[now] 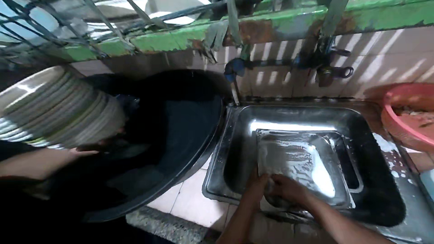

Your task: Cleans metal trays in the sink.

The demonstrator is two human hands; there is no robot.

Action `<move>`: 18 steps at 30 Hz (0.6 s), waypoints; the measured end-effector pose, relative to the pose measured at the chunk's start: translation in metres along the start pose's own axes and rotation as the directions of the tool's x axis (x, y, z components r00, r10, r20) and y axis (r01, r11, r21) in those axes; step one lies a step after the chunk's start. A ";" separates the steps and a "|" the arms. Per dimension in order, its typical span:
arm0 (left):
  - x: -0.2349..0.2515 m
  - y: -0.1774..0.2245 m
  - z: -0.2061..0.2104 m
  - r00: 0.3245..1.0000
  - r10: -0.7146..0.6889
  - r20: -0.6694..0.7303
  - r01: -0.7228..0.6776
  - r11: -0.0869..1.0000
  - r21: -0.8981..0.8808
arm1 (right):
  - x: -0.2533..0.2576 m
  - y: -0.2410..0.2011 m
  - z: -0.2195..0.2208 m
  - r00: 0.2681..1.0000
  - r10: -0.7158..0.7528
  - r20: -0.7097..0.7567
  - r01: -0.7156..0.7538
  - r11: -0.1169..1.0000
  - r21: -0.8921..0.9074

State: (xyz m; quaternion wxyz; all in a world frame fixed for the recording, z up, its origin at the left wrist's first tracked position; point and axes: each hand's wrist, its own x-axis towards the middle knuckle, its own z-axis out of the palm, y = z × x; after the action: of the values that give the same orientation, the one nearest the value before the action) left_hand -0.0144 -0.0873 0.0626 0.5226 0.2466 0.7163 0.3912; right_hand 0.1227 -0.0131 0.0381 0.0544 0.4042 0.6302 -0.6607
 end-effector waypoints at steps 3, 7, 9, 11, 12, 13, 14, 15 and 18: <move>0.002 0.007 0.005 0.997 -0.074 0.011 0.074 0.997 0.031 | -0.007 -0.013 -0.010 0.988 0.083 0.131 -0.031 0.935 -0.352; 0.008 0.011 0.008 0.995 -0.095 -0.023 0.097 0.983 0.155 | -0.021 0.042 -0.056 0.975 0.220 0.024 -0.178 0.844 -0.507; 0.012 0.010 0.006 0.994 -0.110 -0.028 0.114 0.975 0.190 | -0.034 0.082 -0.088 0.948 0.307 -0.083 -0.308 0.823 -0.476; 0.017 0.008 0.006 0.990 -0.137 -0.029 0.141 0.964 0.224 | -0.040 0.096 -0.104 0.924 0.302 -0.233 -0.372 0.852 -0.369; 0.019 0.005 0.006 0.989 -0.145 -0.032 0.149 0.961 0.235 | -0.036 0.095 -0.100 0.899 0.268 -0.346 -0.372 0.885 -0.280; 0.019 0.005 0.007 0.988 -0.154 -0.032 0.157 0.959 0.237 | -0.027 0.091 -0.089 0.857 0.212 -0.470 -0.337 0.920 -0.201; 0.018 0.008 0.007 0.987 -0.158 -0.037 0.162 0.957 0.242 | -0.015 0.082 -0.073 0.824 0.134 -0.550 -0.280 0.941 -0.190; 0.016 0.010 0.008 0.986 -0.161 -0.043 0.167 0.952 0.257 | -0.003 0.069 -0.053 0.819 0.041 -0.572 -0.221 0.943 -0.250; 0.013 0.012 0.008 0.983 -0.174 -0.061 0.184 0.941 0.285 | 0.030 0.030 -0.001 0.840 -0.341 -0.421 0.068 0.837 -0.543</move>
State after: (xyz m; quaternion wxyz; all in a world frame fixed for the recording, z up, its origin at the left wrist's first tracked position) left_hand -0.0116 -0.0681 0.0640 0.5016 0.2472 0.7943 0.2375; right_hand 0.1198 -0.0052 -0.0033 -0.0805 0.4603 0.8141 -0.3449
